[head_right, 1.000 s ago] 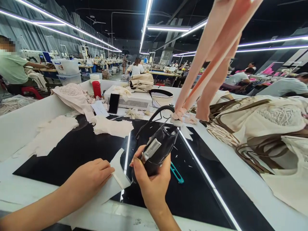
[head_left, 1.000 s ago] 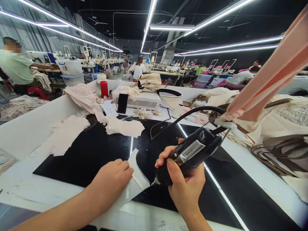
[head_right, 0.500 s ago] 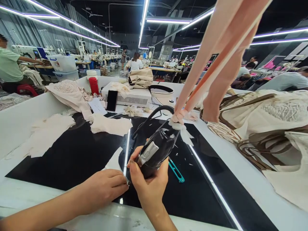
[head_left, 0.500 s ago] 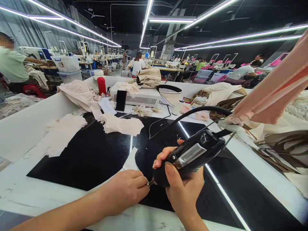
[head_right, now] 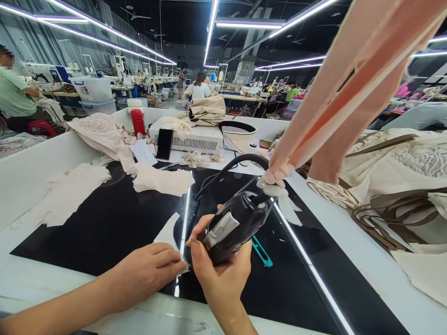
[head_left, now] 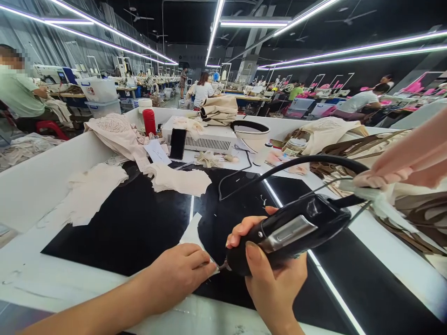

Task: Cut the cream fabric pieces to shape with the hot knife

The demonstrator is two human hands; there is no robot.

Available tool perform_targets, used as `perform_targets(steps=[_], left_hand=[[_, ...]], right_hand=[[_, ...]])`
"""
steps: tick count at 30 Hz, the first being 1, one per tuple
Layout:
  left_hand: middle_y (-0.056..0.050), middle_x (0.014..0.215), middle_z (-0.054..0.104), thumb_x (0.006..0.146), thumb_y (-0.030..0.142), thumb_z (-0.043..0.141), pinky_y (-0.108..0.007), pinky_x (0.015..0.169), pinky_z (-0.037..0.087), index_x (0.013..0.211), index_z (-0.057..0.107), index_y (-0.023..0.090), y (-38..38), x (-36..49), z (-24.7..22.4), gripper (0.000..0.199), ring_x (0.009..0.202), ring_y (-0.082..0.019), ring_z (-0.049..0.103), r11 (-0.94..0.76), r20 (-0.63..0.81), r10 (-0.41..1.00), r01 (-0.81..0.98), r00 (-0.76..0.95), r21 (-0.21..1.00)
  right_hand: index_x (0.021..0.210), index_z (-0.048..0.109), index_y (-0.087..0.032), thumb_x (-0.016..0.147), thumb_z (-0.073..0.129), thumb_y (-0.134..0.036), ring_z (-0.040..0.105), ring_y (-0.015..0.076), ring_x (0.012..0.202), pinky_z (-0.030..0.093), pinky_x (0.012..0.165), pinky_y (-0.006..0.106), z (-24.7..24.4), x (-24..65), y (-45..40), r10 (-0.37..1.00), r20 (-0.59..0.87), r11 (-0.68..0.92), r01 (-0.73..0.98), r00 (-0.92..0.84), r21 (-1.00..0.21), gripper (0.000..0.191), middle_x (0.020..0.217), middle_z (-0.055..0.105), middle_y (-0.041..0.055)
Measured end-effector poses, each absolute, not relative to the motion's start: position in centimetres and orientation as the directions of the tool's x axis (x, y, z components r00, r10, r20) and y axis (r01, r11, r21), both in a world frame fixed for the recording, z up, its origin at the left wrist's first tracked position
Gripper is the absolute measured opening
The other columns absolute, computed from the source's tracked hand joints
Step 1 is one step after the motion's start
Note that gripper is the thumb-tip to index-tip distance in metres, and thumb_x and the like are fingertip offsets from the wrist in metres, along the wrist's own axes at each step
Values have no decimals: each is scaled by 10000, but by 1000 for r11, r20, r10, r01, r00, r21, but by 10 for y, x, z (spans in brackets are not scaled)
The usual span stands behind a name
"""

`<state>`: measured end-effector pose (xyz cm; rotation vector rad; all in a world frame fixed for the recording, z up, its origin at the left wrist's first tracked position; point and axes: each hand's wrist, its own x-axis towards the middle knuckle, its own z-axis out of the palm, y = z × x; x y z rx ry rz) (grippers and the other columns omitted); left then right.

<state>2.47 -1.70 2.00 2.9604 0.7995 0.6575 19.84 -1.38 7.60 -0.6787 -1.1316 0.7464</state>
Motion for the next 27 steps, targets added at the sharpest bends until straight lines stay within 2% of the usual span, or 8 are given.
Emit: perform_targets(steps=[16,27], left_hand=[[-94,1210,665,1026,84,519,-332,1023,550,1250,611,154,-23,16,14,252,1162,-216,628,-853,386,520,486,762,190],[-91,1169,646,1020,89,498,-339,1028,533,1216,651,210,-25,15,16,277,1082,-208,626,-838,411,542,511,733,194]], right_hand=[[1258,558,-298,887,780,-287,649,159,628,590,557,325,75,199,-19,824,518,561,-202,229,-803,432,847,648,-7],[1244,581,-310,881,776,-317,626,166,620,575,542,327,78,200,-21,834,506,547,-209,221,-811,412,823,640,-13]])
